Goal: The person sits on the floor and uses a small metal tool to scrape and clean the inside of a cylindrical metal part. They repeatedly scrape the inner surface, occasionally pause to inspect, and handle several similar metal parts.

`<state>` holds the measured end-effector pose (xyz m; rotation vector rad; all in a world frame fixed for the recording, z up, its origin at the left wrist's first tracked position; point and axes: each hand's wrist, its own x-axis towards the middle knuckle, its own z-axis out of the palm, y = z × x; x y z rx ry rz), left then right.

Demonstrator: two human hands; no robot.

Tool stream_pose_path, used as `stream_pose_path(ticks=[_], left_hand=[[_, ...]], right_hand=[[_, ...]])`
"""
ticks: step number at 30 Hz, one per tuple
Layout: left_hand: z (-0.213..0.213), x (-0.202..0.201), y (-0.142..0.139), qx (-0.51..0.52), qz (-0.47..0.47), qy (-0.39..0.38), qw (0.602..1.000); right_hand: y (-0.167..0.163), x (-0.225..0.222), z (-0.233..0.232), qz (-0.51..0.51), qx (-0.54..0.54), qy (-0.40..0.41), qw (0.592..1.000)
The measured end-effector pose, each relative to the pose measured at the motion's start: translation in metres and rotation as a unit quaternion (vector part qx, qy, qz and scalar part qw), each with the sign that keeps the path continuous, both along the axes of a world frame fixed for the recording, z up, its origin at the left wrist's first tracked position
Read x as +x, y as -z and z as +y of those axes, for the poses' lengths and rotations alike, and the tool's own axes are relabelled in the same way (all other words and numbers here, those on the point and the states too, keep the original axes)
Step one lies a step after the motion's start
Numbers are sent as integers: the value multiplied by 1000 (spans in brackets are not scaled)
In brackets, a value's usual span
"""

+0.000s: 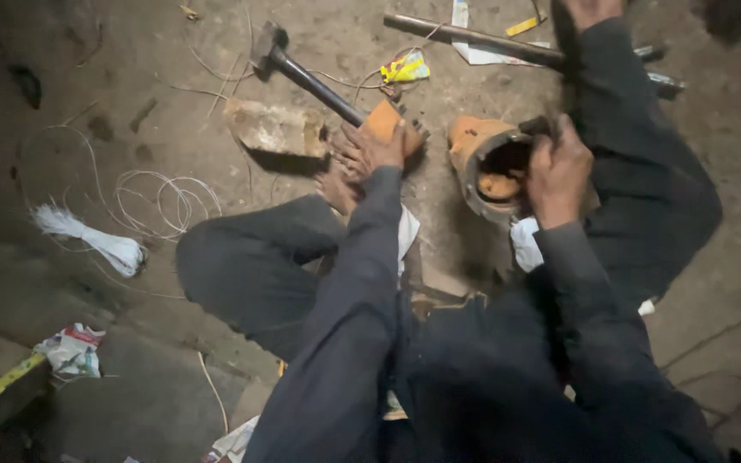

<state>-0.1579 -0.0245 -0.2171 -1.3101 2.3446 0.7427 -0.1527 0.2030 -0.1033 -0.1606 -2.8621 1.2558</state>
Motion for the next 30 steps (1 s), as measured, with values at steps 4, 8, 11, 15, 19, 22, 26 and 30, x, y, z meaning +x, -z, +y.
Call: stream_pose_path(ticks=[4,8,11,15,19,22,26,30], left_hand=[[12,-51,32,9,-146,-78,986],[-11,-47,63,86,-77,-53,992],[-46,-7,80,212,54,7,976],[-79,36,92,243,130,15,961],[-89,51,93,173,136,46,974],[-92,55,95,489,291,-107,815],[-95,61,102,450,304,-110,833],[-98,66,106,403,292,-58,865]], right_hand=[[12,-17,1,-15,16,24,999],[20,-18,-2,-9,-17,38,999],[26,-11,4,-20,-22,53,998],[32,-2,11,-50,-14,75,996],[36,1,6,64,-31,21,997],[35,1,3,74,8,2,997],[34,3,4,-4,-11,49,999],[36,4,5,10,-31,31,999]])
